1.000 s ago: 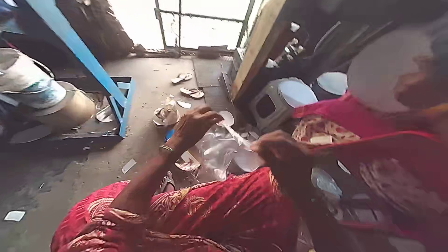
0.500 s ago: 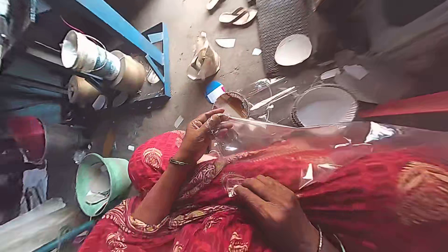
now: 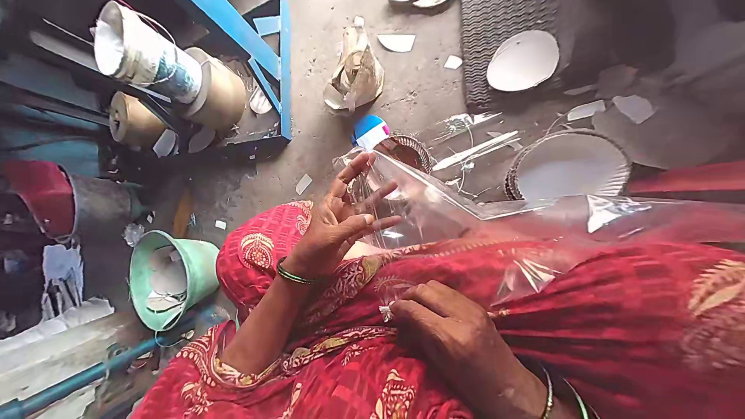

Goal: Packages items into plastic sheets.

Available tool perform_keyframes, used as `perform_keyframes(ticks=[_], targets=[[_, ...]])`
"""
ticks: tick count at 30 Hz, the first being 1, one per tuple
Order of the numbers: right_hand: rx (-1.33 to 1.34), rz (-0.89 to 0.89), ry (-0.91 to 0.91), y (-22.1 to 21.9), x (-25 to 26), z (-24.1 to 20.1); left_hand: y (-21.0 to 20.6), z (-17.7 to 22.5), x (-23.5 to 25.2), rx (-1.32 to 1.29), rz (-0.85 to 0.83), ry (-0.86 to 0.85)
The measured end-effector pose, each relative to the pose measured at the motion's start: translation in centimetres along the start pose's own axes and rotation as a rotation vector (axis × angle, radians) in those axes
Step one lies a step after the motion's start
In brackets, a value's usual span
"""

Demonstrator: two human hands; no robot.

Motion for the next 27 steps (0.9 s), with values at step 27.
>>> perform_keyframes(ticks=[27], targets=[[0.275,-0.608,0.315,-8.6,1.8,-10.2,8.8,13.0,-23.7,0.358,0.343,-0.173]])
Point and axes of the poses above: each hand's wrist, its own x-axis towards the middle knuckle, its own y-axis out of the back of the hand, z = x × y, the point moved 8 cm from there along x, towards the middle knuckle, and after that the axes turned 5 degrees about -y, right-handed, at the moved point
